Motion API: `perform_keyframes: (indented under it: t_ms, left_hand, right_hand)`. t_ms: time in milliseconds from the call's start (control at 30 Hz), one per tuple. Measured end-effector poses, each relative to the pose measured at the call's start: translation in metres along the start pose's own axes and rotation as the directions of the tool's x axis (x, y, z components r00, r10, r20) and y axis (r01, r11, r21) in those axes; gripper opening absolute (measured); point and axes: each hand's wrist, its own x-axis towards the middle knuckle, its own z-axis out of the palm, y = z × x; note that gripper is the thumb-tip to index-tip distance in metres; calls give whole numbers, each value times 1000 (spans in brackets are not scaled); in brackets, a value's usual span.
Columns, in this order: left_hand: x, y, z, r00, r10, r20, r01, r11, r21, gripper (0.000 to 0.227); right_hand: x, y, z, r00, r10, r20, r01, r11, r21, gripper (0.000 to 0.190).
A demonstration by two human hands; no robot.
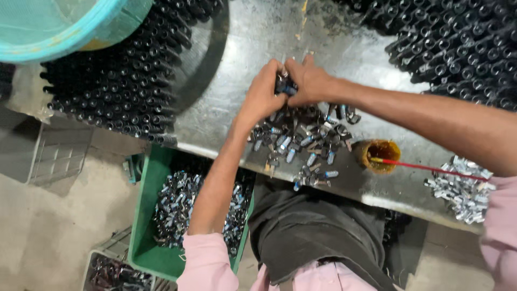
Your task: The person assembles small key components by hand, picking up parts from a pile on a metal table and attaching them to key blanks. They use a red-handled brush to apply a viscous substance from a small container onto the components during assembly. The finished items are placed into a green bin below the table.
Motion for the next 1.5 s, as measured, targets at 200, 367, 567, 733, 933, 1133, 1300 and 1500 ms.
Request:
perform_keyframes:
  t_ms: [200, 367, 567, 733, 933, 1133, 1300, 1500]
  left_hand:
    - [-61, 42, -6, 995, 30, -92, -24, 998, 61, 47]
    - [-83, 75, -3, 987, 119, -111, -63, 906, 418, 60]
    - [-127, 118, 1, 997, 74, -16, -62, 918, 391, 41]
    - [-150, 131, 83, 975, -38, 220, -56, 912, 407, 27]
    - [-154, 121, 79, 995, 87, 58, -94, 986, 140, 22]
    - [-188, 127, 60, 937, -231, 262, 345, 494, -798, 19]
    - [-198, 143, 72, 881, -283, 380, 474, 543, -693, 23]
    - [-192, 149, 67, 892, -333, 305, 450, 703, -550, 24]
  right_hand:
    - [-41, -22, -2, 993, -107, 52, 109, 993, -41, 72]
    - [-97, -91, -57, 997, -34, 76, 53, 960, -273, 81]
    - [-293, -143, -109, 927, -323, -191, 273, 930, -244, 40]
    - [-358, -80, -29, 996, 50, -76, -51, 999, -13, 38]
    - [-354, -45, 76, 834, 381, -398, -263, 910, 320, 31]
    - [-342, -31, 122, 736, 405, -542, -283, 912, 297, 34]
    - [-321, -33, 120, 718, 422, -554, -365, 905, 217, 36]
    - [-314, -34, 133, 772, 232, -592, -301, 953, -20, 59]
